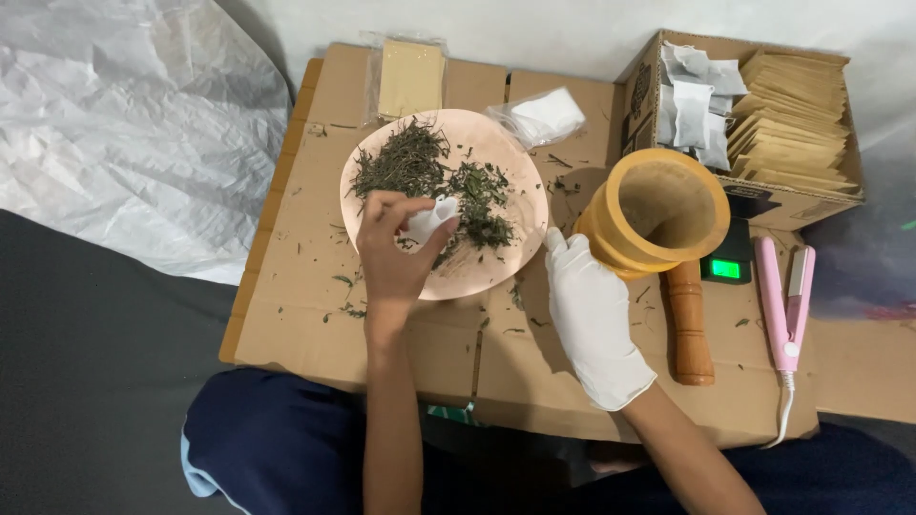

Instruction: The person, wearing white gloves, uses their hands to fill small white sachets with loose tea leaves from a plate, then weighs each sachet on a digital scale and places them into a cardboard box.

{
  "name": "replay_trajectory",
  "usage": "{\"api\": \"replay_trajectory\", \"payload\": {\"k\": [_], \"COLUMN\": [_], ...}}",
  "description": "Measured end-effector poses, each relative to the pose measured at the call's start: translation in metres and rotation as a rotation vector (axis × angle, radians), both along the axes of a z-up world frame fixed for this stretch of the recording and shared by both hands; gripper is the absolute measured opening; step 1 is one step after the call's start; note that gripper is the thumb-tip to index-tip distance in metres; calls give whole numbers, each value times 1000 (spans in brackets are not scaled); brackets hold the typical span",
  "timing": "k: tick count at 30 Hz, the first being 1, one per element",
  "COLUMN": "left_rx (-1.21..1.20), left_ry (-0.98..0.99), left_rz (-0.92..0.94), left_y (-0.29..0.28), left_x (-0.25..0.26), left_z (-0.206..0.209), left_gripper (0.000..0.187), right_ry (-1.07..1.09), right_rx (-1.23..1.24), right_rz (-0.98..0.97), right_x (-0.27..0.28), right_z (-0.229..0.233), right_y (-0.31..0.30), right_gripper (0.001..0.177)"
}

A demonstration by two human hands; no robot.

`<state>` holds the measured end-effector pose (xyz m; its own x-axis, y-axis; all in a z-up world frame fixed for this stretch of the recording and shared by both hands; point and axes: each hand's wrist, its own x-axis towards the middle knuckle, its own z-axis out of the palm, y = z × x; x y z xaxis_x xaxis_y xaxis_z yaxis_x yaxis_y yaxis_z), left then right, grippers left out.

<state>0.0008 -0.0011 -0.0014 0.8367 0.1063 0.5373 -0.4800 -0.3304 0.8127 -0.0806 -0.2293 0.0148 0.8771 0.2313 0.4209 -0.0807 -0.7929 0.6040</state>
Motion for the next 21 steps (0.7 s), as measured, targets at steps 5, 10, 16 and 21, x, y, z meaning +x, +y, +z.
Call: {"api": "replay_trajectory", "payload": {"k": [5,10,16,21], "left_rx": [42,89,139,145], "left_ry": [56,68,90,214], "left_rz": [-48,-80,-118,-116], "left_y": [-1,-5,-6,-9], "left_x": [-3,1,-2,-4], "left_z": [2,-6,1,12], "left_gripper": [26,28,27,28], "right_ry": [28,107,42,60], "right_rx": [33,129,135,366], "right_rz": [7,135,-2,36], "right_x": [3,0,24,30], "right_z": [-13,-12,-8,-28], "right_y": [-3,-4,-9,-10], "right_gripper": [25,17,28,26]}}
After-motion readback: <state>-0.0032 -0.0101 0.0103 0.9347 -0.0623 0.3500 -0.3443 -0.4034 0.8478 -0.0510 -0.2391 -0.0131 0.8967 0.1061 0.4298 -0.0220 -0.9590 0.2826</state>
